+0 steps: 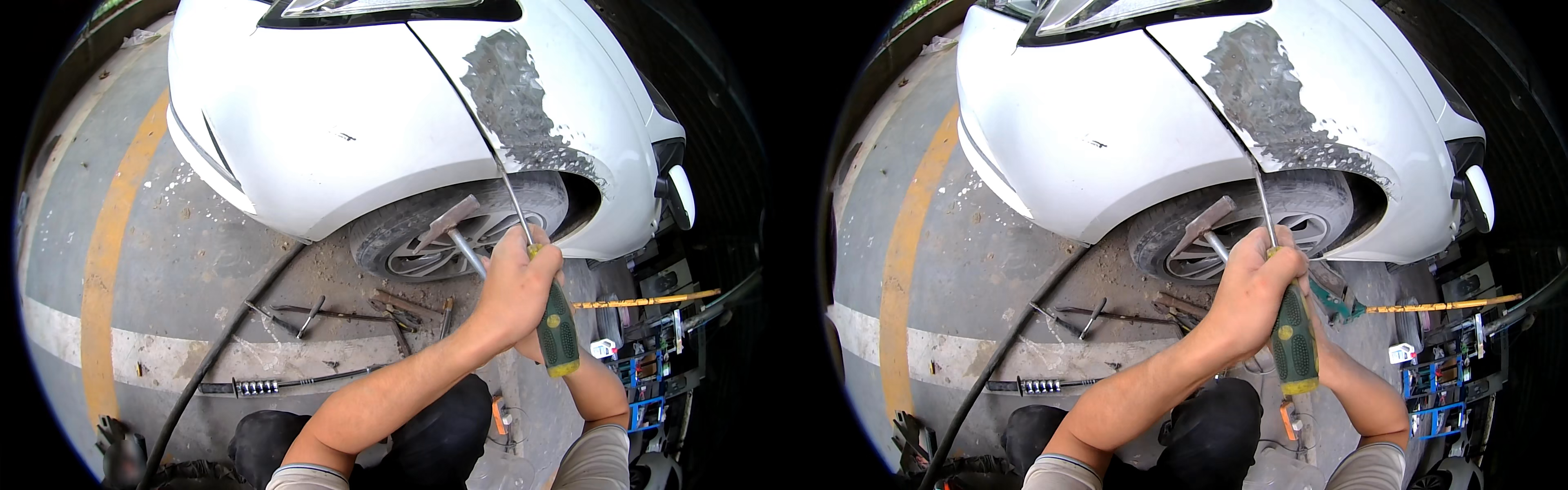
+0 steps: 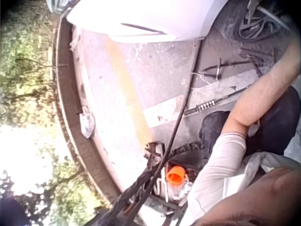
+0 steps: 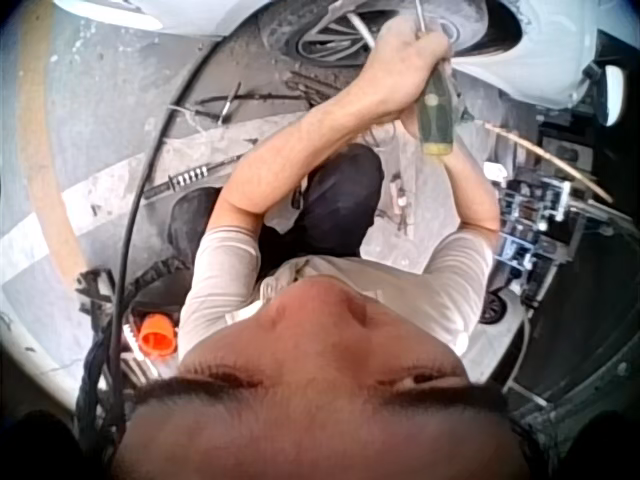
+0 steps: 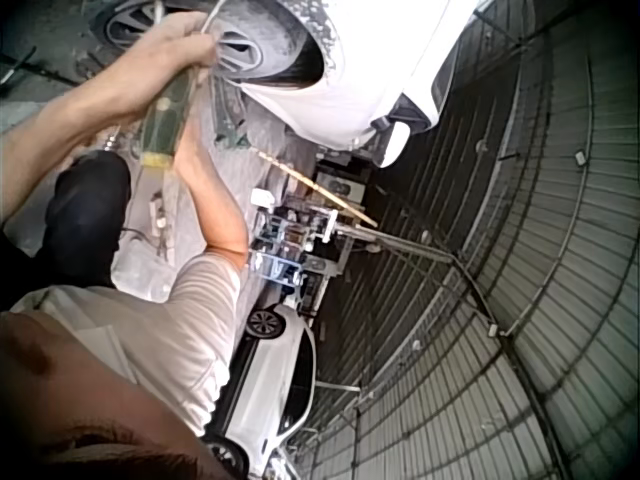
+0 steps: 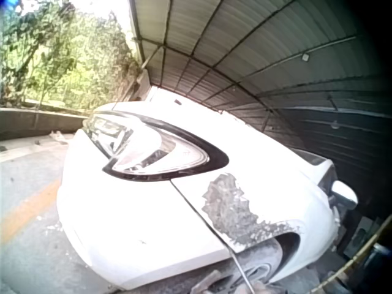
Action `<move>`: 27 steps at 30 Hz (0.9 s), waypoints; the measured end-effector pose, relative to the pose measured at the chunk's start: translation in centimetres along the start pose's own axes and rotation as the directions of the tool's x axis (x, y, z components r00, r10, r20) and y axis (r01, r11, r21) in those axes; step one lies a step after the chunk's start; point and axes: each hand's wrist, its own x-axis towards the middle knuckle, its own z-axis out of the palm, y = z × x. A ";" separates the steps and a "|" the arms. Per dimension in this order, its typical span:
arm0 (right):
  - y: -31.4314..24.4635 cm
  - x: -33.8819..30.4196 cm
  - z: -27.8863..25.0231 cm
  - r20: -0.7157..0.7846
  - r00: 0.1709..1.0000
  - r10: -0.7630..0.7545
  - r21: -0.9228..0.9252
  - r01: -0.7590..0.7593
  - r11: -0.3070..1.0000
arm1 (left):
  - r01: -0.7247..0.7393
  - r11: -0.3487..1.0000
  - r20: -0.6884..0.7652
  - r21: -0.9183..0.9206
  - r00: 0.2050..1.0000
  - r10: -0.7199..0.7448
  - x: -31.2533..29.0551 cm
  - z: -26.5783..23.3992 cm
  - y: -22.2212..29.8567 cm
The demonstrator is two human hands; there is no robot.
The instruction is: The person is repairing a damaged white car bumper. They use a screwdriver to pry the bumper away from the wheel arch and then use a hammer to tap the metal back into shape. The person repeatedly checks the alignment and continues hammering the area.
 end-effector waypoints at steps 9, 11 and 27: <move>0.6 0.4 0.7 0.127 0.933 0.336 0.583 -0.345 0.736 | 0.038 0.998 0.055 -0.050 0.998 -0.035 0.3 -0.6 0.5; -0.2 0.5 1.5 -0.053 0.986 0.160 0.205 -0.146 0.968 | 0.052 0.997 0.058 -0.066 0.997 -0.048 0.4 -0.7 0.5; -3.0 -1.8 4.1 0.255 0.967 -0.024 0.197 -0.027 0.980 | 0.116 0.985 0.066 -0.126 0.992 -0.108 -0.6 -0.7 1.6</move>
